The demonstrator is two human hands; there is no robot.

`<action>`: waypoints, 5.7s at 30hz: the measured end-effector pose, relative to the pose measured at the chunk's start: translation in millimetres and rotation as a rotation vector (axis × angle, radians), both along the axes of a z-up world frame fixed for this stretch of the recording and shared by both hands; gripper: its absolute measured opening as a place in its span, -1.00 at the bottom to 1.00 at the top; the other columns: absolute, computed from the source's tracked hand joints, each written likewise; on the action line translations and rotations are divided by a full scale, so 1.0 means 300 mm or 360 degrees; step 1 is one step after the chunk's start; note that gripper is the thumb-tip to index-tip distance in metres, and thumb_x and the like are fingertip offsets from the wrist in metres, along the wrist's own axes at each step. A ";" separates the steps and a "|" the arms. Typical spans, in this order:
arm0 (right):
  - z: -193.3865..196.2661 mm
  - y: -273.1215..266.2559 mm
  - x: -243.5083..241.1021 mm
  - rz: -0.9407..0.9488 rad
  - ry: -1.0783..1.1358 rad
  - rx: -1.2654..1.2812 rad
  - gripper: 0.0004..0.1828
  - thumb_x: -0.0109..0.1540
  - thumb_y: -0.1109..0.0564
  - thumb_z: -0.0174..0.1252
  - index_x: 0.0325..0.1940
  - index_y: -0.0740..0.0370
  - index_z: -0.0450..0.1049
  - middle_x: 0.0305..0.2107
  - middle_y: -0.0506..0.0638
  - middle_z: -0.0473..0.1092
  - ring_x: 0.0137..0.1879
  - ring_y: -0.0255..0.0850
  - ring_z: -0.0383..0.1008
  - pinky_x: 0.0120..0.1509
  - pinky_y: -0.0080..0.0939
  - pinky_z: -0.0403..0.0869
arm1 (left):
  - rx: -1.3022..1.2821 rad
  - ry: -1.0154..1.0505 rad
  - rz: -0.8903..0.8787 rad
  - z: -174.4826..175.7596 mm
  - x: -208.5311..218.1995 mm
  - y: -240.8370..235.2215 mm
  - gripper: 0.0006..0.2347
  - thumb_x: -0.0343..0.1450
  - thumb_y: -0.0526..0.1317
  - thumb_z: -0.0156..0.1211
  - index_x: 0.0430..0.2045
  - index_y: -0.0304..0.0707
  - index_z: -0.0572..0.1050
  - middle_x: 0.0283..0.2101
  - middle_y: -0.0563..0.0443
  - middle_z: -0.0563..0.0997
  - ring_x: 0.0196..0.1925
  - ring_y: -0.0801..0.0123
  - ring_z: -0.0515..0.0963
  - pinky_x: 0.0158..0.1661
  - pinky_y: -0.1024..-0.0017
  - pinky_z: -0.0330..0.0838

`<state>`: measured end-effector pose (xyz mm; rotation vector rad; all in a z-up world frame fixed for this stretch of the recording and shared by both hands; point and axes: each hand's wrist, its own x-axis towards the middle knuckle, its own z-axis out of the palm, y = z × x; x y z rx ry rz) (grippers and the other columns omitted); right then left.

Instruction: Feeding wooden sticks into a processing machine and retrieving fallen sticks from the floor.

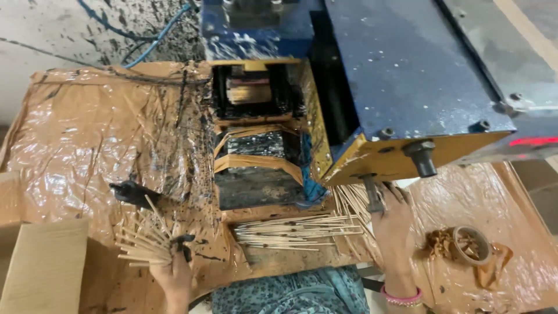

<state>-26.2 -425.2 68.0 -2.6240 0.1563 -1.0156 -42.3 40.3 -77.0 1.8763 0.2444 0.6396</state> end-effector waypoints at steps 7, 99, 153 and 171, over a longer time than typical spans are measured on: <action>-0.091 0.274 -0.003 0.0910 0.0656 0.1209 -0.46 0.07 0.27 0.30 0.16 0.23 0.49 -0.36 0.01 0.58 -0.36 -0.29 0.57 -0.30 -0.30 0.55 | 0.0207 0.0259 -0.0667 0.223 0.088 -0.229 -0.94 0.32 -0.34 0.33 -0.40 -0.21 0.59 -0.56 0.15 0.54 -0.62 0.34 0.36 -0.59 0.29 0.16; 0.087 0.339 0.397 0.0957 -0.0042 -0.0105 -0.79 0.30 0.29 0.14 0.00 0.27 0.58 -0.08 0.05 0.59 0.23 -0.04 0.52 0.37 -0.05 0.43 | -0.0756 -0.0332 -0.0508 0.495 0.490 -0.218 -0.78 0.44 -0.41 0.17 -0.66 -0.20 0.41 -0.67 0.30 0.34 -0.65 0.70 0.25 -0.63 0.58 0.04; 0.108 0.345 0.071 0.1035 -0.0162 0.0117 -0.78 0.13 0.32 0.22 -0.16 0.18 0.61 -0.20 0.04 0.59 0.14 -0.04 0.54 0.34 0.01 0.40 | 0.0117 -0.0863 -0.0246 0.367 0.135 -0.185 -0.94 0.46 -0.40 0.12 -0.43 -0.43 0.47 -0.45 -0.01 0.56 -0.46 0.45 0.56 -0.43 0.51 0.43; 0.148 0.309 0.163 0.0850 0.0311 0.0224 -0.70 0.12 0.26 0.24 -0.06 0.20 0.64 -0.16 0.08 0.62 -0.17 -0.12 0.62 -0.04 -0.09 0.42 | -0.0910 -0.0217 -0.0530 0.472 0.317 -0.204 -0.81 0.46 -0.41 0.18 -0.61 -0.24 0.47 -0.66 0.20 0.41 -0.68 0.64 0.28 -0.66 0.61 0.06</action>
